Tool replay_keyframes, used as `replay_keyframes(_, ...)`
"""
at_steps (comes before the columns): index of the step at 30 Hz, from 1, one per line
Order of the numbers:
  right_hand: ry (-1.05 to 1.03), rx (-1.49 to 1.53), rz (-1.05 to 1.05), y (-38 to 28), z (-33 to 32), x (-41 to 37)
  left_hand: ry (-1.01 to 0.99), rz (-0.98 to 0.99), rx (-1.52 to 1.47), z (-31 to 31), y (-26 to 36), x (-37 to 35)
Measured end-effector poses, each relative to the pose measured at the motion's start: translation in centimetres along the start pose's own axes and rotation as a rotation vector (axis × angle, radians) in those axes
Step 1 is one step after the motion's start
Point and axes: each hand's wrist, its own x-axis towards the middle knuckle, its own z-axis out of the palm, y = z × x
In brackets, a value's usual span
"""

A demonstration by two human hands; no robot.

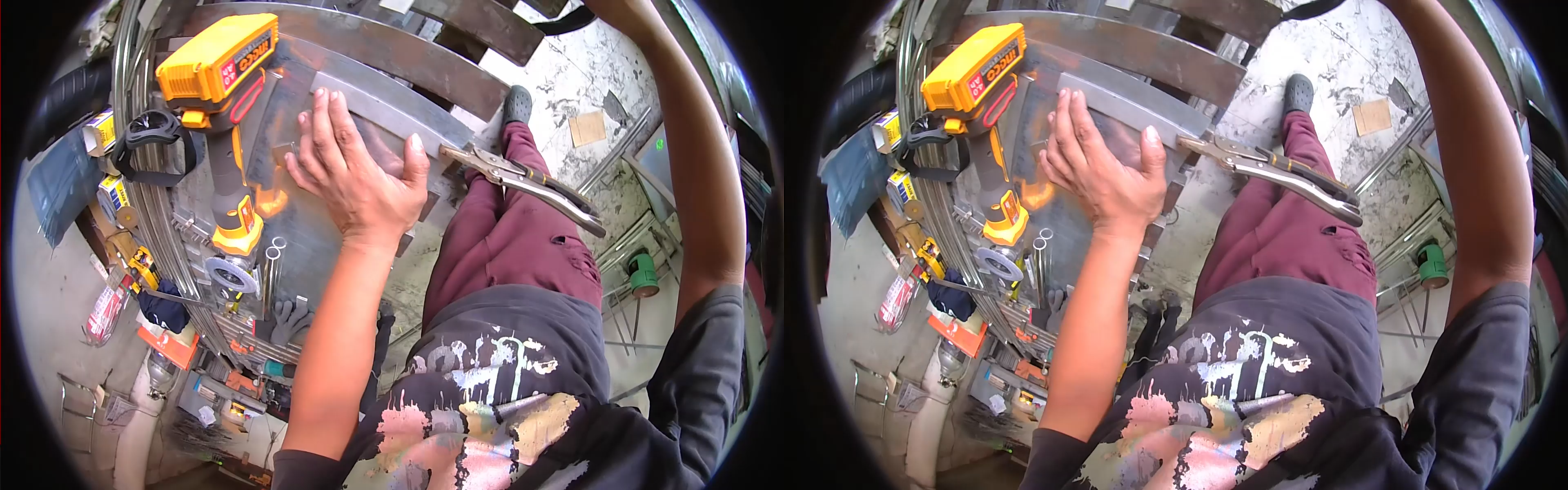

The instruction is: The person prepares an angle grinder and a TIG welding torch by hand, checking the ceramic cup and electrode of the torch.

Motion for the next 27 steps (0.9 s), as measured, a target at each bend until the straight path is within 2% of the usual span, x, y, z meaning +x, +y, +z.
replay_keyframes(3, 0.018, 0.017, -0.009, 1.9, 0.8, 0.9, -0.027, -0.019, -0.009, 0.1, -0.2, -0.1)
replay_keyframes(6, -0.095, 0.09, 0.059, 0.0, -0.8, 1.2, -0.042, -0.033, -0.018, -0.1, -0.1, -0.1)
replay_keyframes(9, -0.007, 0.094, 0.048, 0.1, -0.1, 0.6, -0.057, -0.04, -0.034, -0.3, -0.1, 0.0)
replay_keyframes(10, -0.076, 0.14, 0.101, 1.1, 0.1, 1.4, -0.06, -0.043, -0.033, -0.3, -0.1, 0.0)
replay_keyframes(13, -0.051, 0.085, 0.127, 0.6, 0.0, 1.1, -0.074, -0.065, -0.05, -0.5, -0.1, 0.0)
replay_keyframes(14, -0.111, 0.12, 0.167, -0.8, -1.0, 1.4, -0.077, -0.071, -0.048, -0.6, 0.0, 0.1)
replay_keyframes(15, 0.067, 0.091, -0.135, 3.1, 1.7, 1.3, -0.08, -0.077, -0.047, -0.8, 0.1, 0.2)
replay_keyframes(17, -0.092, 0.044, 0.0, 2.7, 0.9, 1.5, -0.081, -0.086, -0.043, -1.2, 0.1, 0.2)
replay_keyframes(18, 0.01, 0.11, -0.078, 2.7, 1.2, 1.5, -0.079, -0.089, -0.044, -1.2, 0.0, 0.2)
replay_keyframes(19, -0.058, 0.183, -0.03, 2.7, 1.1, 1.6, -0.07, -0.096, -0.05, -1.2, 0.0, 0.2)
replay_keyframes(22, -0.079, 0.119, -0.028, 2.8, 0.7, 1.8, -0.069, -0.12, -0.069, -1.8, 0.0, 0.1)
replay_keyframes(23, 0.058, 0.208, -0.145, 2.6, 0.4, 1.6, -0.071, -0.123, -0.07, -2.0, 0.1, 0.0)
replay_keyframes(24, -0.077, 0.073, 0.042, 1.7, -1.5, 1.8, -0.089, -0.141, -0.079, -2.2, 0.1, -0.1)
replay_keyframes(25, 0.026, 0.055, -0.105, 2.1, -2.7, 1.3, -0.066, -0.142, -0.078, -2.3, 0.0, 0.2)
replay_keyframes(27, 0.064, 0.09, -0.151, 0.4, -7.3, -0.6, -0.052, -0.149, -0.075, -2.8, 0.4, -0.4)
